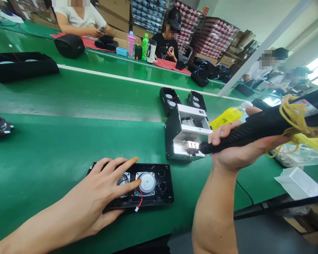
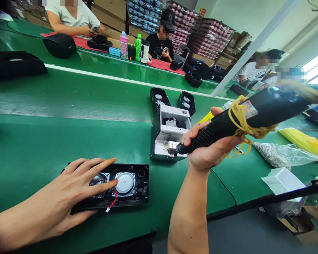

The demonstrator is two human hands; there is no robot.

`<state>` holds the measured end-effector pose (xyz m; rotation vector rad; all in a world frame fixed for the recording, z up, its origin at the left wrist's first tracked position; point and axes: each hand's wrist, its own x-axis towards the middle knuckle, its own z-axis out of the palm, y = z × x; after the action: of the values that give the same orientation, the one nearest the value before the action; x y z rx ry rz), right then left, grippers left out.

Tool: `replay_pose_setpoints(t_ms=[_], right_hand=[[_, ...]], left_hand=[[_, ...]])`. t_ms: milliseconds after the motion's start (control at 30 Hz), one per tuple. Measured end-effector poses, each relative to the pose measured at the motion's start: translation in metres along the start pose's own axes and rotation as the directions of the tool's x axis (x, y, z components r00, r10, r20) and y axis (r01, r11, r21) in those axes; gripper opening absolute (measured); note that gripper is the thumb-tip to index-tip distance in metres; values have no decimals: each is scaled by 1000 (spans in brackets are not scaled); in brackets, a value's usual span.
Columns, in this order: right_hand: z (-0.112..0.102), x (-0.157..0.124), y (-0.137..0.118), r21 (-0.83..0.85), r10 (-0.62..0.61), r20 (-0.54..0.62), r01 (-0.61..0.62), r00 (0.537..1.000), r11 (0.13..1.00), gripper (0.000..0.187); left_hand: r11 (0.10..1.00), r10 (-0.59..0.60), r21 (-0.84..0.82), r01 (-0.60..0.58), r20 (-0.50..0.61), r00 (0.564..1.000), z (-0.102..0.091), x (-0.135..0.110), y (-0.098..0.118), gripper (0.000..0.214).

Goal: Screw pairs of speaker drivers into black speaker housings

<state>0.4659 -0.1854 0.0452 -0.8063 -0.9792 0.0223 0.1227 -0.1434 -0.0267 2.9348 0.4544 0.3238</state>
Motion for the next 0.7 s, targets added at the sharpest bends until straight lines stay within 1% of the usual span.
replay_pose_setpoints(t_ms=[133, 233, 300, 367, 433, 500, 600, 700], right_hand=[[1, -5, -9, -80, 16, 23, -14, 1000, 997, 59], [3, -9, -17, -117, 43, 21, -40, 999, 992, 62], [4, -10, -25, -109, 47, 26, -44, 999, 993, 64], [6, -10, -34, -70, 63, 58, -59, 996, 996, 62], [12, -11, -44, -36, 136, 79, -133, 988, 990, 58], [21, -13, -53, 8, 234, 126, -237, 964, 972, 58], [47, -25, -56, 121, 351, 186, -376, 918, 919, 47], [80, -45, -49, 209, 370, 247, -422, 896, 882, 45]], left_hand=[[1000, -15, -18, 16, 20, 1000, 2, -2, -1, 81], [999, -18, -45, 20, 56, 998, -2, -4, -2, 84], [997, -15, -76, 22, 90, 996, -7, -4, -2, 82], [994, -18, -101, 31, 122, 992, -12, -3, -2, 80], [993, -26, -113, 42, 139, 990, -16, -1, -1, 80], [991, -34, -122, 50, 131, 991, -17, 0, -1, 83], [989, -36, -137, 51, 112, 993, -16, 0, -2, 84], [989, -25, -141, 37, 83, 996, -14, 1, -4, 80]])
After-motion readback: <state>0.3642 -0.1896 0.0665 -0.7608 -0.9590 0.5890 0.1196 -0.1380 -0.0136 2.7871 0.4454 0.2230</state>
